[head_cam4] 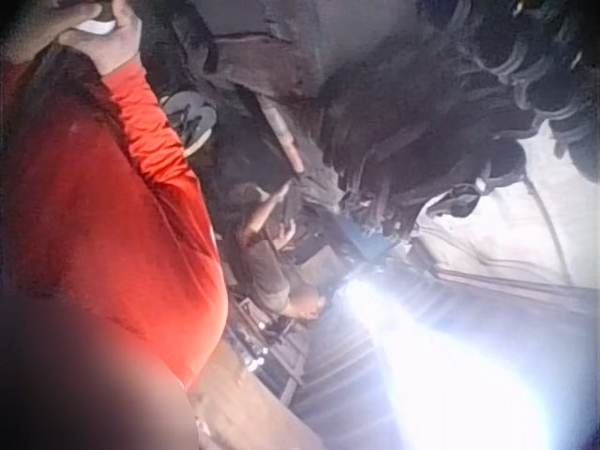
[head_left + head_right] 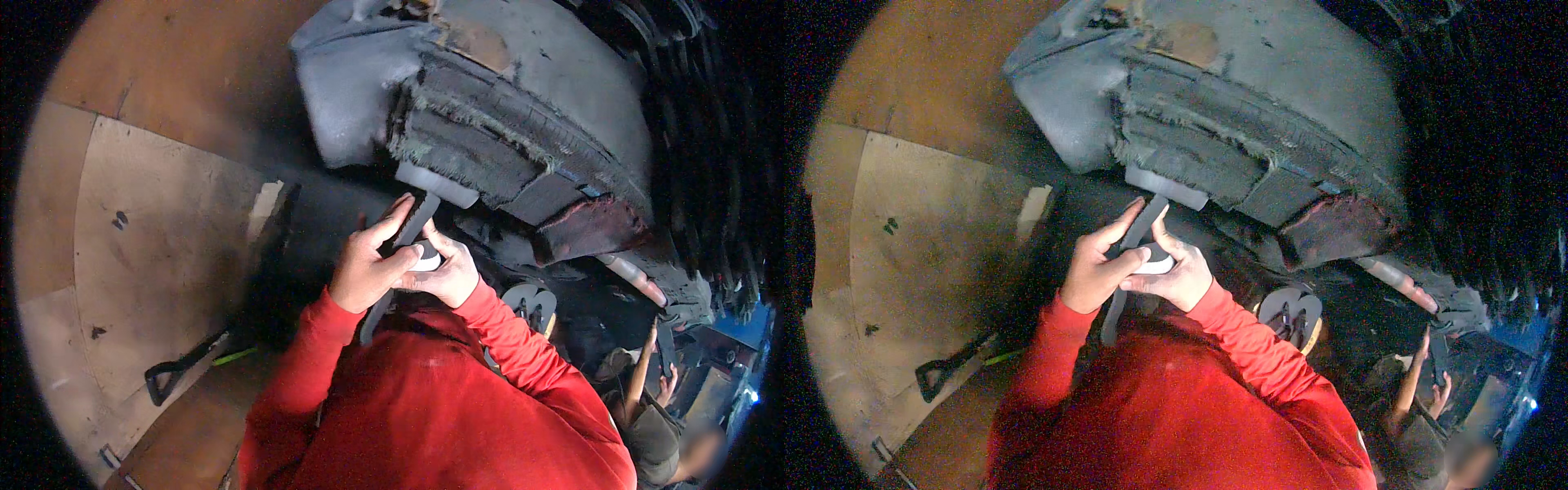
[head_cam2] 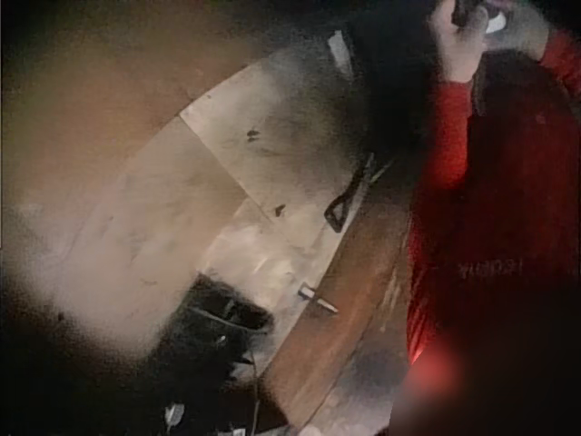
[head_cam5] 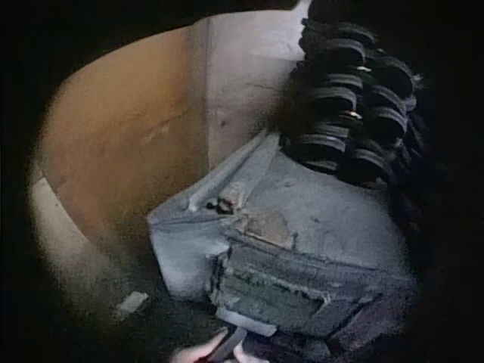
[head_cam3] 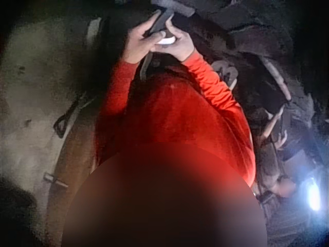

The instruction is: The person repeatedly picks up a black slipper sole and a white insole, aligns them, and presses them together. They handle multiple pairs one at a time, turning the slippers over to inspect the bond and placing finished pairs aside on a nearby surface.

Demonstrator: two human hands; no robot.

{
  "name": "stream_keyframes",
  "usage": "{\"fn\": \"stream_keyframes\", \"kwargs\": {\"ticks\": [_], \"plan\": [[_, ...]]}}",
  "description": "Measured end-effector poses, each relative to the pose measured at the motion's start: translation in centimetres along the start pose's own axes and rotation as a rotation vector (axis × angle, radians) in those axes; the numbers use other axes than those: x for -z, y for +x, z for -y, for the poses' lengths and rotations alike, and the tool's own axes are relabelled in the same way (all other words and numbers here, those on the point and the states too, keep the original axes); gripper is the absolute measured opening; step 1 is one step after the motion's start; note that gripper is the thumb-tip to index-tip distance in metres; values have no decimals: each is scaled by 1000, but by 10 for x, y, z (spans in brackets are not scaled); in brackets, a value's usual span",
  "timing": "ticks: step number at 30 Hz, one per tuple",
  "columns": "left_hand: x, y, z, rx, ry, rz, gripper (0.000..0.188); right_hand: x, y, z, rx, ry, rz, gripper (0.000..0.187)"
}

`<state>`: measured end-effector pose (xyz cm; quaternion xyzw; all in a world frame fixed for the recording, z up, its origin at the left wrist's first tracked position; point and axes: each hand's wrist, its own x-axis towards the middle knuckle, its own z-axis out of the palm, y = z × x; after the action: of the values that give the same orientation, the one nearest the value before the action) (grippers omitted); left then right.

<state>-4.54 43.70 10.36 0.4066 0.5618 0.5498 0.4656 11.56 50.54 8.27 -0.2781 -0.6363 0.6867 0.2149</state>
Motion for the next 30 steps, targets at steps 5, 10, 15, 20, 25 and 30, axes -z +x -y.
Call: {"fn": "stream_keyframes", "kwargs": {"ticks": [5, 10, 15, 20, 25, 30], "plan": [[12, 13, -25, 93, 163, 98, 55, -3, 11, 4, -368, 874, 92, 72], [3, 57, -1, 290, 182, 217, 51, 22, 30, -8, -562, 1019, 39, 44], [-3, 39, 37, 254, -134, 131, 57, 26, 27, -15, -461, 541, -11, 54], [-6, 5, 58, 156, -480, 98, 73, 10, 6, -3, -177, -116, -63, 91], [-17, 2, 69, 200, -702, 71, 71, 8, -5, 4, -7, -801, -102, 100], [-21, -11, 49, 76, -716, 61, 66, -5, -16, 3, 337, -1037, -242, 80]]}}
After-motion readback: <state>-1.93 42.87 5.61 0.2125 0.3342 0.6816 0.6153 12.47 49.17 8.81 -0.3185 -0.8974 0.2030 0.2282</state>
